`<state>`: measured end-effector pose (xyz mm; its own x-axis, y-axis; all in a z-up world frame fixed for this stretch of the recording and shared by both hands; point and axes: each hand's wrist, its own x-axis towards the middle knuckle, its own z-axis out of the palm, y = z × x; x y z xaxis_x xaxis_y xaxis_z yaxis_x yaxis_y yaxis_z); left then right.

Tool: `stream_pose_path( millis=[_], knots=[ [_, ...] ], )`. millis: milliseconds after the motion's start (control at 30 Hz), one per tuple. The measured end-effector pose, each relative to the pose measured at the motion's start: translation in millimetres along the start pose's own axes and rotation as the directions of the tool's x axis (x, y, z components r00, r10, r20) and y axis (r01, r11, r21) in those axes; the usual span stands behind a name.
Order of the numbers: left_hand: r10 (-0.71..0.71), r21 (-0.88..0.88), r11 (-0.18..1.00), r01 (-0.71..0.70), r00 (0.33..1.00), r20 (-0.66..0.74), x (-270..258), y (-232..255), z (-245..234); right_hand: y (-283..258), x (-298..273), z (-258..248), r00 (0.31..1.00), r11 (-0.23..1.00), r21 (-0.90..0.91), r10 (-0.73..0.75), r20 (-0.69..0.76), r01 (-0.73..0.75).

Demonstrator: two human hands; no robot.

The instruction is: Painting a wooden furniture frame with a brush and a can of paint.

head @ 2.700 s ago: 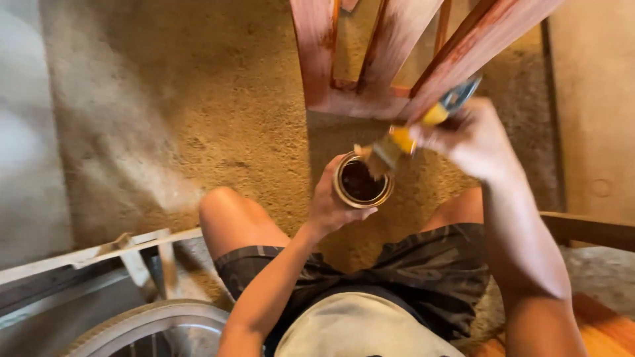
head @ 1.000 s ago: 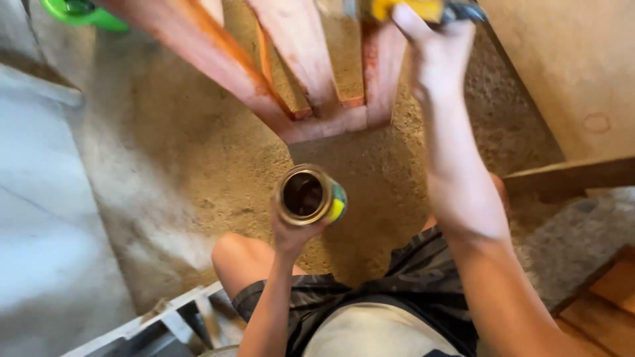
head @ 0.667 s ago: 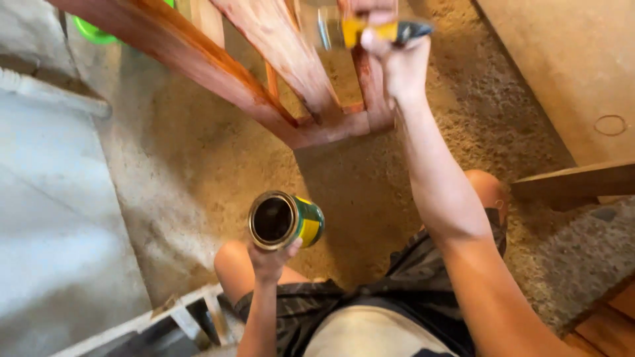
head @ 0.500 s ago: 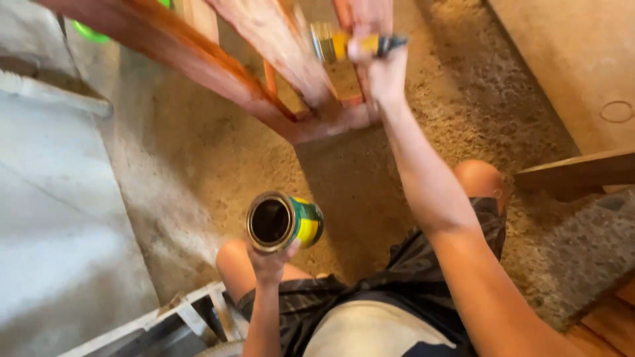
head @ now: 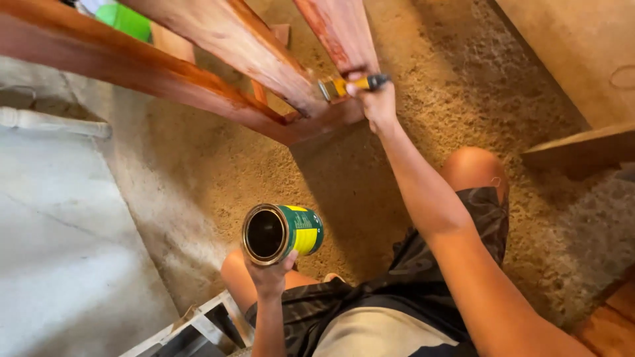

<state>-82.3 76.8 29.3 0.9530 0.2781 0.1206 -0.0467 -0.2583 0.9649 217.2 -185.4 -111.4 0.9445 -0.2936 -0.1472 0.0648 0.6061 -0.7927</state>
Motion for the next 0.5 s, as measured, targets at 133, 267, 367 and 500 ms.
stream_pose_path(
  millis=[133,267,367,500],
  knots=[
    [0.003,0.035,0.999,-0.002,0.999,-0.033,-11.5,-3.3,-1.6,19.4,-13.7,3.8,0.996,0.996,0.081,-0.025,-0.083,0.032],
    [0.056,0.000,0.998,-0.056,0.997,0.052,-0.9,10.8,6.6,33.8,-5.2,-33.6,0.954,0.808,-0.553,0.037,-0.297,-0.204],
    [-0.021,-0.072,0.997,0.022,1.000,0.011,-3.3,4.6,6.7,47.9,-8.9,-5.4,0.974,0.853,-0.521,-0.141,-0.176,0.029],
    [-0.001,-0.044,0.999,0.002,0.999,0.037,-9.0,4.4,2.9,49.3,-2.1,-8.4,0.977,0.981,-0.017,-0.193,-0.087,0.192]
  ],
)
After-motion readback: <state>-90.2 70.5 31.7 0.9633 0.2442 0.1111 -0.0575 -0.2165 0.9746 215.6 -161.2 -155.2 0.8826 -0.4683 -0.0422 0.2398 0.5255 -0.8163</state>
